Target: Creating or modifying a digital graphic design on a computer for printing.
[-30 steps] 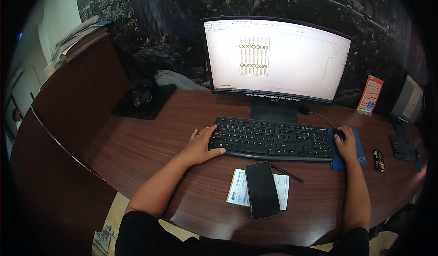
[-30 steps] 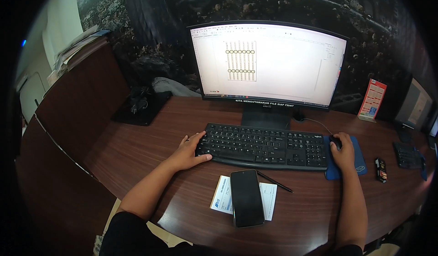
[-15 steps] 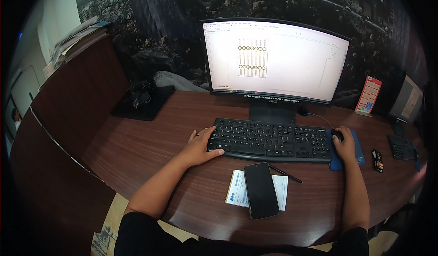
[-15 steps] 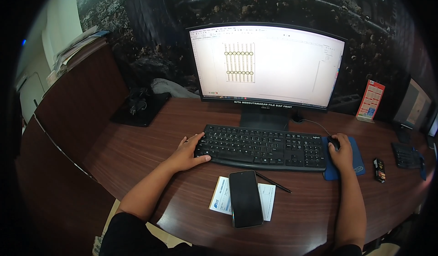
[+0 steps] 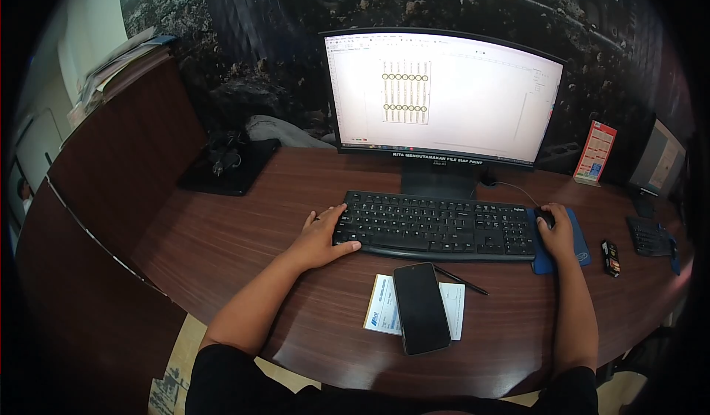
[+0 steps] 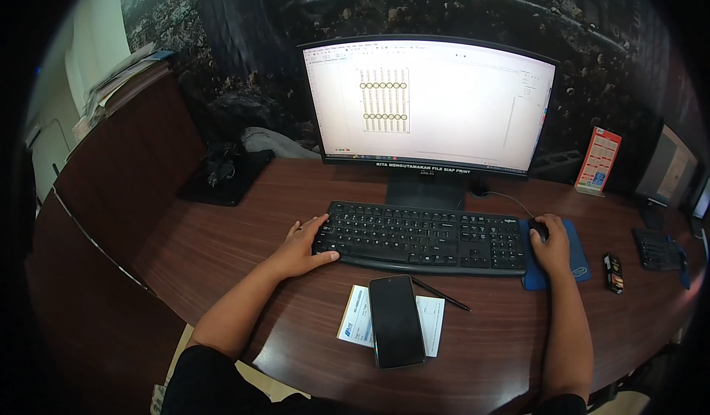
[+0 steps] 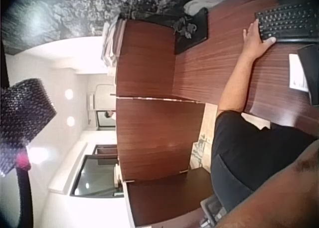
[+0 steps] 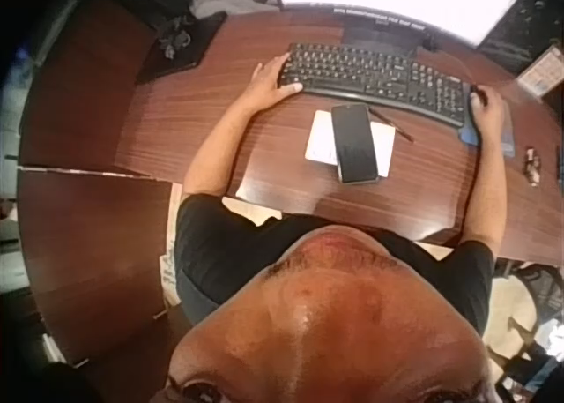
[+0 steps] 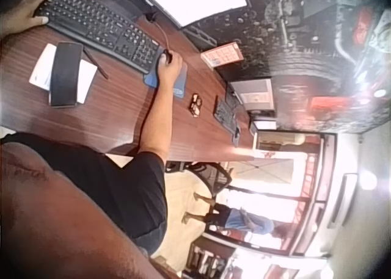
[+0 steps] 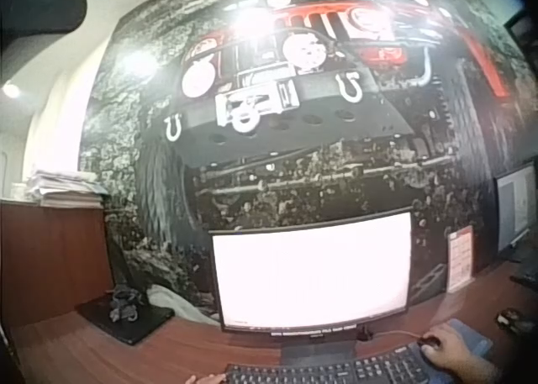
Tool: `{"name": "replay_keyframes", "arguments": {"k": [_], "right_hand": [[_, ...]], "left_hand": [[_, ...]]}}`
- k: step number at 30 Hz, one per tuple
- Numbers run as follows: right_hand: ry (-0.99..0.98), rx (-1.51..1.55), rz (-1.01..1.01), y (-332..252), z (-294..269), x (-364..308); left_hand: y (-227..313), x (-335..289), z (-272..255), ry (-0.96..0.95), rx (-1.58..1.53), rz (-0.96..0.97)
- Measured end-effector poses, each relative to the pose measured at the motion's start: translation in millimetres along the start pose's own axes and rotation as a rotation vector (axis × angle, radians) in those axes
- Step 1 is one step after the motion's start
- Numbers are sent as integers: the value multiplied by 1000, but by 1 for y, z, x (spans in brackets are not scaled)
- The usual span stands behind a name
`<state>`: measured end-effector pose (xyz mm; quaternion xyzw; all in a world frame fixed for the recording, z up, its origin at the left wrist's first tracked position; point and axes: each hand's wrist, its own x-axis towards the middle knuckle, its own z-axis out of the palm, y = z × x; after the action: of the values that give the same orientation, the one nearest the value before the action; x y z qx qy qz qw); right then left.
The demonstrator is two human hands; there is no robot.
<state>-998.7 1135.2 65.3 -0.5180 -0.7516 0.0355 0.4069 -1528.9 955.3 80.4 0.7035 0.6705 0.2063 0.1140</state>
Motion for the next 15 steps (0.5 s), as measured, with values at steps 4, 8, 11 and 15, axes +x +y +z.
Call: {"name": "replay_keyframes", "arguments": {"k": [4, 8, 11, 15], "right_hand": [[1, -15, -1, -2, -1, 0], [-20, 23, -11, -1, -3, 0], [-1, 3, -49, -4, -2, -1], [16, -2, 0, -6, -2, 0]], "left_hand": [[0, 0, 0, -6, -13, -5], [0, 1, 1, -5, -19, -1], [-1, 0, 0, -3, -11, -1], [-1, -2, 2, 18, 9, 2]]}}
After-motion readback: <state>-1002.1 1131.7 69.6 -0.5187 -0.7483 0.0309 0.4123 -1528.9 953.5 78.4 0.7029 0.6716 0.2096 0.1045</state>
